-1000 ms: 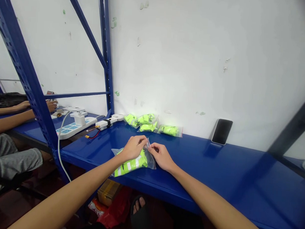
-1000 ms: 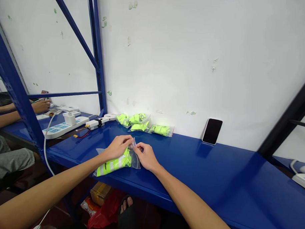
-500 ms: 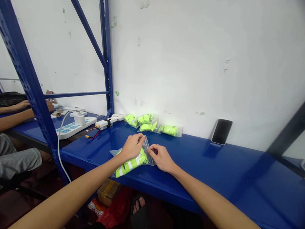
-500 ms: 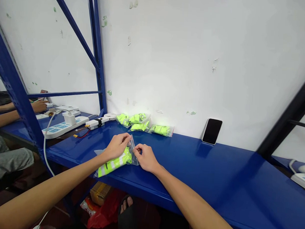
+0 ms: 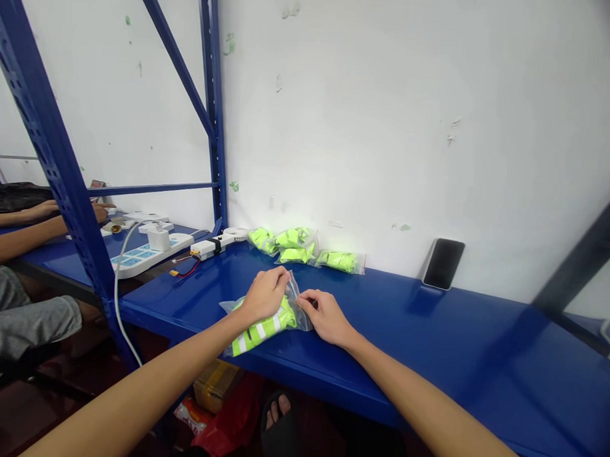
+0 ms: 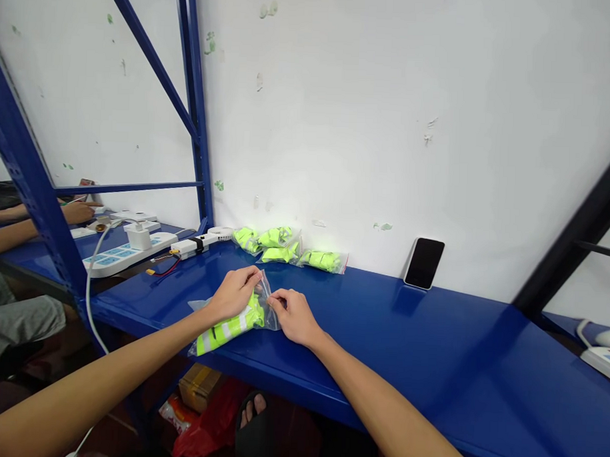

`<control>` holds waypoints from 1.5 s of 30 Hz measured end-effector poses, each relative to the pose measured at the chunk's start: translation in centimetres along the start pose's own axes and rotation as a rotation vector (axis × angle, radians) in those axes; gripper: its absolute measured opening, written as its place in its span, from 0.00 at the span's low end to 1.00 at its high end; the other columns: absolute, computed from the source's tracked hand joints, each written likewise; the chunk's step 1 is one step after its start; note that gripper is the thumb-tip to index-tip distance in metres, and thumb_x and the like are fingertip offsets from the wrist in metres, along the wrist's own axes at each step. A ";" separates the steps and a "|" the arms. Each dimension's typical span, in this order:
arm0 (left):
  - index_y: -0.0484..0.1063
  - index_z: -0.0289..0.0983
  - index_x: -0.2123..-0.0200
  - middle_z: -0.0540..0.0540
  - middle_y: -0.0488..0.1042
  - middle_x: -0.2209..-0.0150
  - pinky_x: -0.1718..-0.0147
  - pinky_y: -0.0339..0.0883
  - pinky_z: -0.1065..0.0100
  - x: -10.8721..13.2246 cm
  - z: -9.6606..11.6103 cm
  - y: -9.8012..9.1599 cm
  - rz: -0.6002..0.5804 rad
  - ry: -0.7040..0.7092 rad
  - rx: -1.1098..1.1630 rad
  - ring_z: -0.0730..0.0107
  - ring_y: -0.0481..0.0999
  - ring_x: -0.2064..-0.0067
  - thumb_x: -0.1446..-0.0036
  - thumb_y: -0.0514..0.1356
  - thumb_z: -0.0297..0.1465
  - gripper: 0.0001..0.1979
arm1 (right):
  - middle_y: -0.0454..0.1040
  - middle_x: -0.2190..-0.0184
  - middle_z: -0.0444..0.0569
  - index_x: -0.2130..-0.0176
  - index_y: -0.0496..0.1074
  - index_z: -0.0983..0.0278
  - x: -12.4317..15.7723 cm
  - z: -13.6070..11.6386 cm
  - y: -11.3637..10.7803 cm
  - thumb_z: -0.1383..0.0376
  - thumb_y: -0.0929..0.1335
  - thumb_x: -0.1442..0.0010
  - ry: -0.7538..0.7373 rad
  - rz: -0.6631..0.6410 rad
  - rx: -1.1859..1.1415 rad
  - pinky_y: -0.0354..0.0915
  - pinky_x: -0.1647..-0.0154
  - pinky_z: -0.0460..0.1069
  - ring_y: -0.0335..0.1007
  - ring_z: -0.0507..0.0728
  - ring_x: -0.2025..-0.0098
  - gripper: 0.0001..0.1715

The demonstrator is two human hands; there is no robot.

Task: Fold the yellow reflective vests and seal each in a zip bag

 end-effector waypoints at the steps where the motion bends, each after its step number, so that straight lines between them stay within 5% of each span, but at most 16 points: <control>1: 0.67 0.40 0.73 0.48 0.77 0.73 0.69 0.59 0.69 0.0 0.0 0.0 0.000 0.003 0.002 0.63 0.76 0.68 0.37 0.46 0.38 0.17 | 0.73 0.74 0.45 0.69 0.73 0.64 0.0 0.1 0.1 0.62 0.62 0.38 0.004 0.004 -0.001 0.55 0.68 0.47 0.64 0.54 0.70 0.14; 15: 0.67 0.39 0.74 0.48 0.77 0.74 0.68 0.59 0.69 -0.1 0.0 -0.7 0.052 0.008 0.017 0.65 0.75 0.70 0.38 0.48 0.35 0.15 | 0.67 0.77 0.42 0.68 0.70 0.64 0.3 -0.3 0.3 0.59 0.61 0.37 0.025 0.088 -0.114 0.54 0.72 0.45 0.59 0.51 0.75 0.14; 23: 0.67 0.39 0.74 0.48 0.76 0.75 0.70 0.60 0.70 0.0 -0.7 -1.9 0.084 0.021 0.061 0.64 0.76 0.69 0.38 0.47 0.36 0.16 | 0.66 0.80 0.42 0.74 0.72 0.66 0.1 1.5 1.3 0.58 0.65 0.42 0.136 -0.070 -0.283 0.53 0.75 0.45 0.56 0.49 0.77 0.16; 45: 0.68 0.38 0.72 0.48 0.77 0.74 0.69 0.60 0.69 -0.2 -0.1 -1.6 0.046 0.074 0.017 0.66 0.75 0.71 0.38 0.46 0.36 0.16 | 0.68 0.78 0.43 0.70 0.70 0.67 0.0 0.6 1.5 0.59 0.65 0.42 0.119 -0.081 -0.273 0.57 0.73 0.45 0.60 0.50 0.76 0.13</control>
Point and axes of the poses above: each hand's wrist, its own x-axis away from the middle knuckle, its own y-axis out of the palm, z = x × y, the point moved 9 cm from there along -x, towards the middle knuckle
